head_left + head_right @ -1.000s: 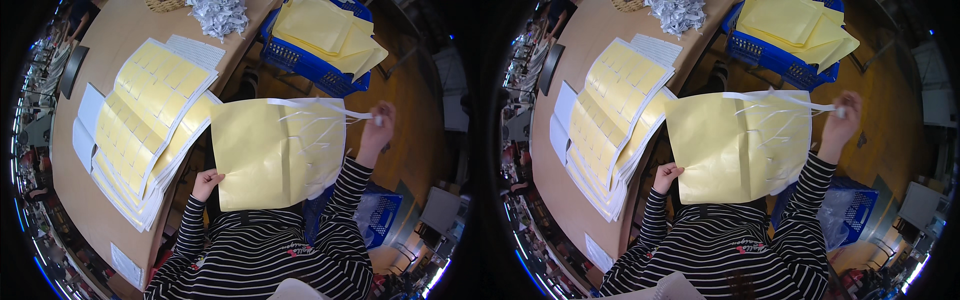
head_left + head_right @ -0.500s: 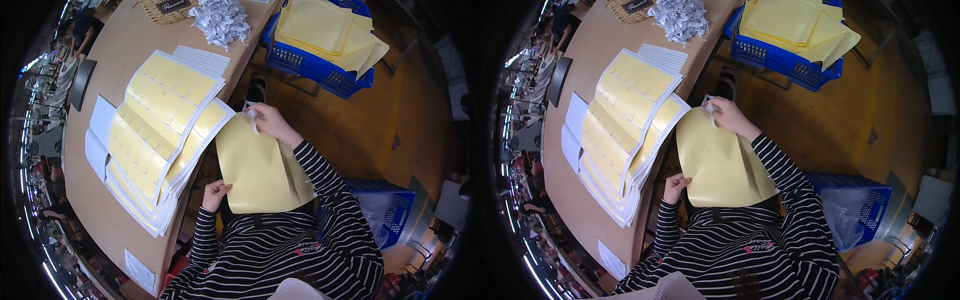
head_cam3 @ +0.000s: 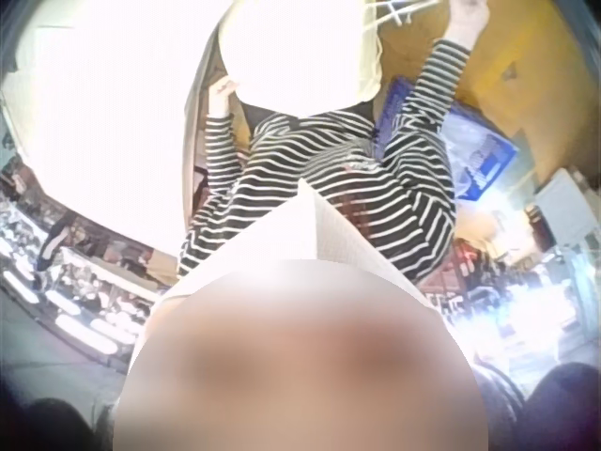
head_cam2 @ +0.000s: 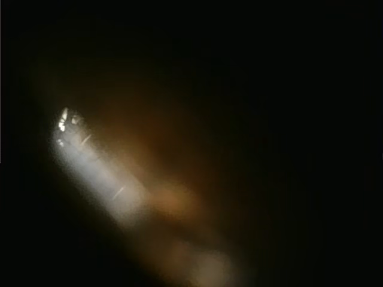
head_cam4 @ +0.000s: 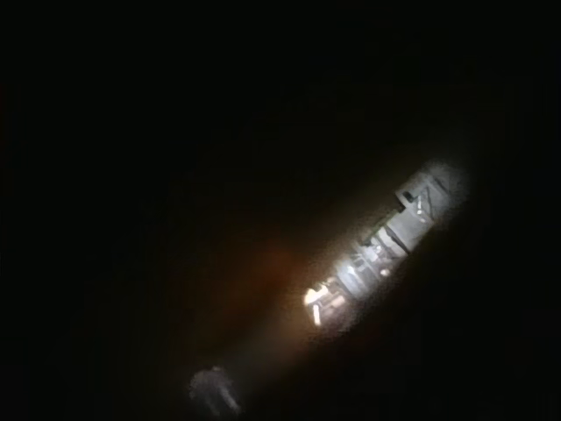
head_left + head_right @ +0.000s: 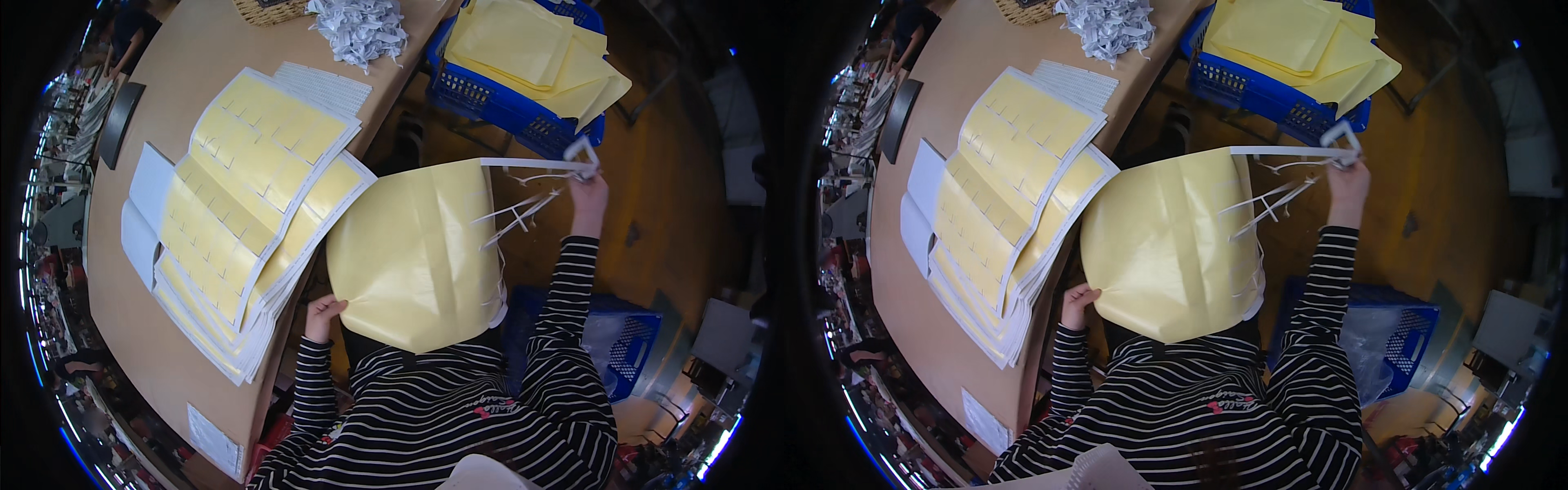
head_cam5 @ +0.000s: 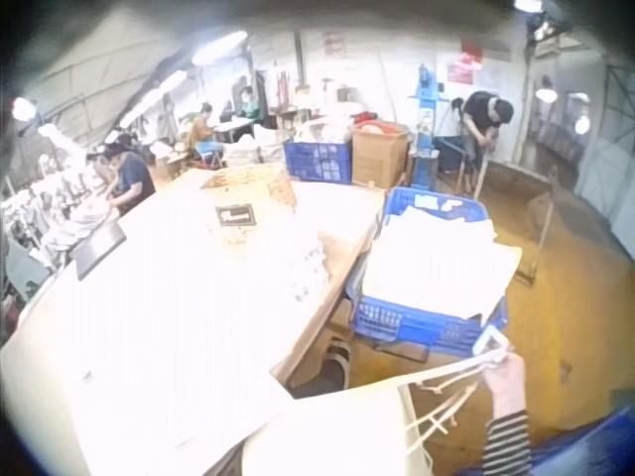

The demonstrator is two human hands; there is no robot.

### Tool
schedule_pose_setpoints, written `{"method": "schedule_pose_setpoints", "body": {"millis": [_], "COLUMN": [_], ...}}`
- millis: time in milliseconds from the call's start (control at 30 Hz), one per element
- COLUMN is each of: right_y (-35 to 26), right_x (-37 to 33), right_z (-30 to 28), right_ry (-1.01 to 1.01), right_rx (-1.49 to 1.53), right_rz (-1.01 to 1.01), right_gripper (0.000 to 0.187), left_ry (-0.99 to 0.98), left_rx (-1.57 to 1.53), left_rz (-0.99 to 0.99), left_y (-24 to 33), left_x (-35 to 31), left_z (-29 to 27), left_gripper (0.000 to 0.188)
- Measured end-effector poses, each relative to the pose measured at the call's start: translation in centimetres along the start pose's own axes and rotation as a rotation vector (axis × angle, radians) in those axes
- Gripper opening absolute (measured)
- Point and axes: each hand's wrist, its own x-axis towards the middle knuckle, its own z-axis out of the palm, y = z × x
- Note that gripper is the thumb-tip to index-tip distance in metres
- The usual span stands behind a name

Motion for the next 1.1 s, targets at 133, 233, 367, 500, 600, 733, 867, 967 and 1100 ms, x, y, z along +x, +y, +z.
{"method": "schedule_pose_setpoints", "body": {"millis": [133,233,367,500,600,733,867,967,1100], "right_y": [-9.4,-14.1,-15.7,-15.0,-15.8,-17.3,-10.5,-0.8,12.2], "right_x": [0.0,-0.7,-2.4,-5.6,-5.6,-4.7,-7.0,-10.2,-13.5], "right_z": [-2.3,-3.1,-1.7,1.0,3.2,7.4,12.6,16.1,18.1], "right_ry": [0.416,0.422,0.430,0.374,0.441,0.364,-0.128,-0.396,-1.094], "right_rx": [-0.156,-0.176,-0.507,-1.756,-1.588,-0.909,-0.587,-0.786,-1.762], "right_rz": [-0.354,-0.526,-0.693,-0.999,-1.066,-0.937,-0.518,-0.154,-0.169], "right_gripper": [0.021,0.021,0.019,0.024,0.022,0.023,0.034,0.050,0.059], "left_ry": [0.066,0.086,0.092,0.179,0.220,0.420,0.419,0.285,-0.179], "left_rx": [-0.012,-0.028,0.005,-0.118,-0.225,-0.157,0.875,1.495,1.210], "left_rz": [-0.047,-0.068,-0.110,-0.209,-0.209,-0.273,-0.355,-0.525,-0.017], "left_y": [-0.6,-1.7,-3.2,-6.6,-10.4,-13.6,-9.2,-0.2,12.3], "left_x": [-0.5,-1.2,-2.0,-3.8,-6.8,-9.3,-9.1,-9.3,-7.7], "left_z": [-2.5,-4.0,-6.4,-8.3,-9.2,-10.4,-7.5,-1.7,5.7], "left_gripper": [0.020,0.021,0.023,0.020,0.018,0.014,0.030,0.041,0.035]}}
